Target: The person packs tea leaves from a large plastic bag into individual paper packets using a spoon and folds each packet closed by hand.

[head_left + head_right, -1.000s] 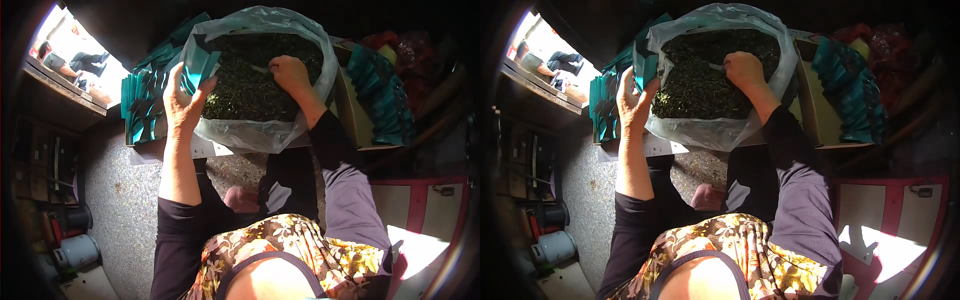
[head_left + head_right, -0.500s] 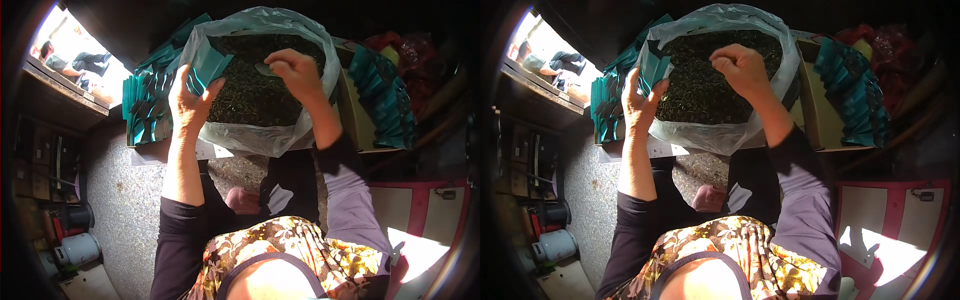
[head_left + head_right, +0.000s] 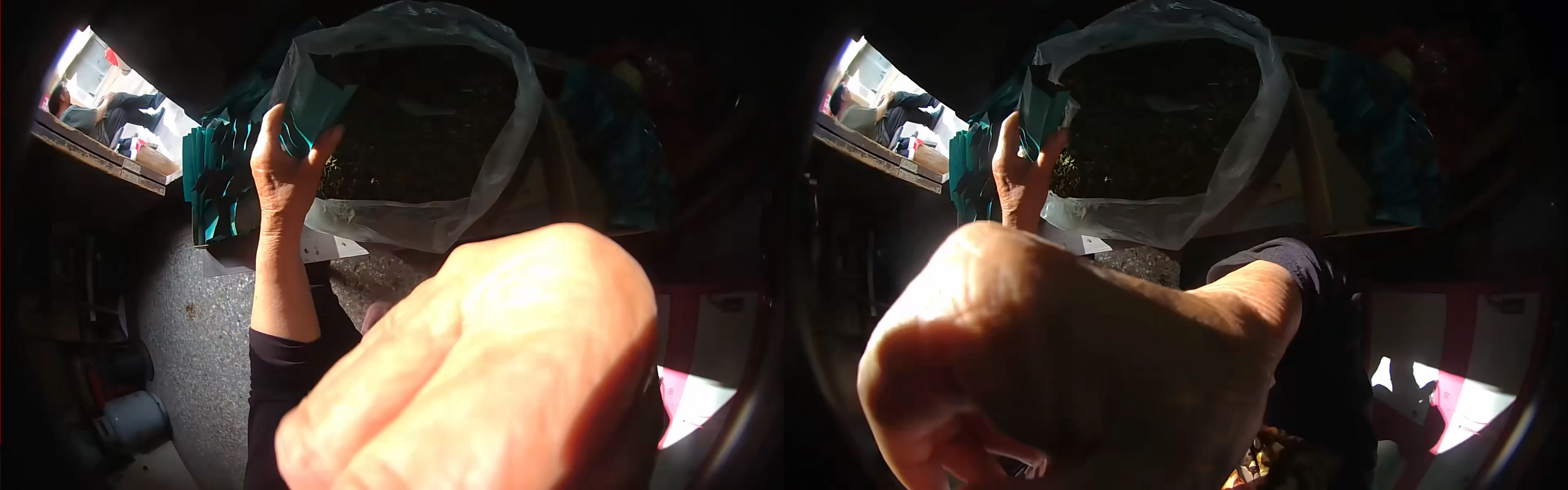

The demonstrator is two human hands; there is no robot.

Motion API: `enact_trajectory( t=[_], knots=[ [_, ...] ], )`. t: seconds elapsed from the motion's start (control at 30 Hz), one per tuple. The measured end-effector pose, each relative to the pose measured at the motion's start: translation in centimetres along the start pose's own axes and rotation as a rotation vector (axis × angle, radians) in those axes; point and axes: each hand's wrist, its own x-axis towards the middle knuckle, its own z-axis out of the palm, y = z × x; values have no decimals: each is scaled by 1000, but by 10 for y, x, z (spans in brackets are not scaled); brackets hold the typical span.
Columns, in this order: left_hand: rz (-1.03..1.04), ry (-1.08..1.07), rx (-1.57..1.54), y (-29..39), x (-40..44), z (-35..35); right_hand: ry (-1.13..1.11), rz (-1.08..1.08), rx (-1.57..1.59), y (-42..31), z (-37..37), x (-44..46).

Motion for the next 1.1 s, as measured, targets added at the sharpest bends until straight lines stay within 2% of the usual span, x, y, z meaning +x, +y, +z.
enact_trajectory(
  t=[0.2, 0.23, 0.3, 0.33, 0.37, 0.4, 0.47, 0.5, 0.53, 0.57, 0.6, 0.7, 0.77, 0.9, 1.1],
  knots=[
    [31, 38, 64, -9, -1, 3, -93, -36, 122, 6, -5, 9],
    [30, 51, 166, 3, -2, 0, -110, -44, 144, 6, -5, 11],
    [34, 46, 104, 0, -2, 0, -148, -59, 188, 7, -6, 15],
    [48, 45, 96, 0, -2, 0, -115, 219, 294, -9, -11, 13],
    [62, 64, 169, 3, -2, 0, -132, 228, 407, -4, -18, 12],
    [55, 52, 150, 6, -1, 0, -106, 131, 193, 1, -25, 12],
    [52, 27, 106, 7, -1, -1, -8, 213, 103, -2, -29, 13],
    [-16, 11, 35, 5, 0, -1, 25, 241, -42, -6, -31, 17],
    [-85, -5, -37, 5, 1, 0, 59, 263, -68, -8, -32, 19],
    [35, 37, 97, 7, -2, -1, 79, 242, -76, -5, -37, 19],
    [-75, 12, -11, 4, 1, -1, 111, 251, -115, -3, -42, 19],
    [118, 77, 186, 2, -1, 0, 177, 262, -182, 0, -54, 21],
    [78, 60, 146, 1, 0, 0, 235, 234, -212, 3, -57, 22],
    [5, 25, 131, 3, 0, 0, 205, 207, -169, 7, -72, 23],
    [-7, 15, 112, 5, 0, 0, 271, 143, -260, 4, -71, 28]
  ],
)
